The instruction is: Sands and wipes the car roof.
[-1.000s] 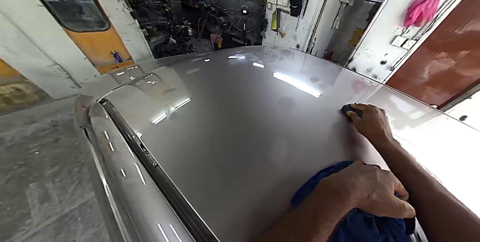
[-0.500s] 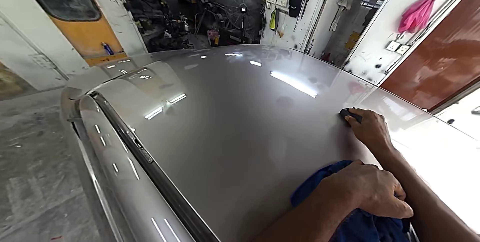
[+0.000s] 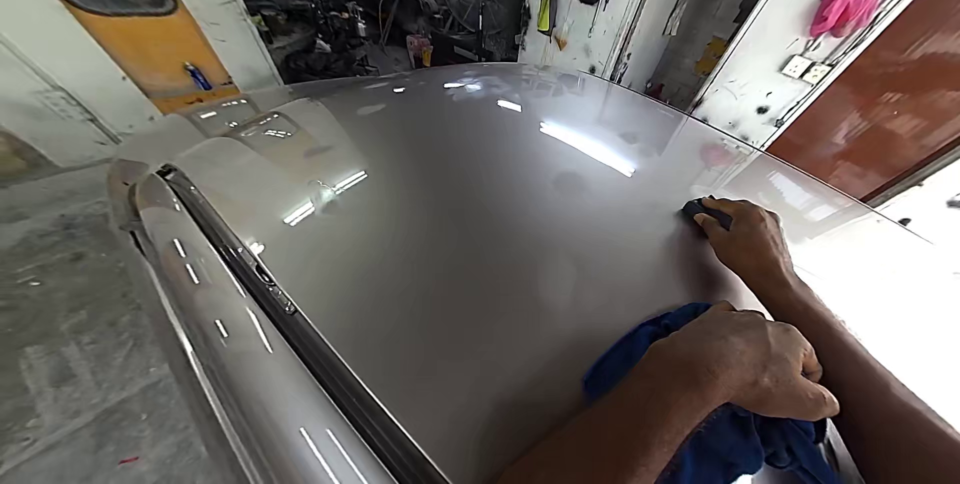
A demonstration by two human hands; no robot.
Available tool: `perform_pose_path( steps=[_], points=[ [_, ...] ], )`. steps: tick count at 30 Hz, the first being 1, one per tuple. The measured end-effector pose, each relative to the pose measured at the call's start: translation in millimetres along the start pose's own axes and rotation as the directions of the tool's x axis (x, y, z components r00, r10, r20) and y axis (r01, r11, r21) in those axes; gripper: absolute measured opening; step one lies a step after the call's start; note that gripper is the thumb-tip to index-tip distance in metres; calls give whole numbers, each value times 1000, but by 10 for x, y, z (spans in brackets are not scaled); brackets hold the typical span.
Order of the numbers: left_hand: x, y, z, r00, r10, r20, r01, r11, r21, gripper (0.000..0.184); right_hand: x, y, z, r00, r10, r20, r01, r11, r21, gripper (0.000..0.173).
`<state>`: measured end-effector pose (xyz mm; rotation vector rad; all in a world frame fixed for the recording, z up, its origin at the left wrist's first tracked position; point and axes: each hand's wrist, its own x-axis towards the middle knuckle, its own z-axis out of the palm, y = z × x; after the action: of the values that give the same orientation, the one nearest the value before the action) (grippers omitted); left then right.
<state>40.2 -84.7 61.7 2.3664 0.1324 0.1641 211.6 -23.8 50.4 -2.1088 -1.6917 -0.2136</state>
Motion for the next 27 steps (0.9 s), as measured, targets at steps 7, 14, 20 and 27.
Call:
perform_pose_path(
  steps=[7, 14, 20, 27],
  points=[
    [1, -2, -21, 1000, 1, 9, -1, 1000, 2, 32, 52, -26, -11, 999, 51, 14, -51, 999, -12, 31],
    [3, -14, -26, 1000, 2, 5, -2, 1000, 2, 32, 231, 30, 51, 997, 72, 16, -71, 997, -33, 31],
    [-24, 14, -47, 1000, -3, 20, 3, 1000, -17, 31, -90, -99, -61, 999, 24, 23, -24, 1000, 10, 32],
    [-26, -61, -42, 999, 34, 15, -33, 999, -40, 30, 246, -12, 34, 994, 96, 49, -94, 995, -42, 31]
  ],
)
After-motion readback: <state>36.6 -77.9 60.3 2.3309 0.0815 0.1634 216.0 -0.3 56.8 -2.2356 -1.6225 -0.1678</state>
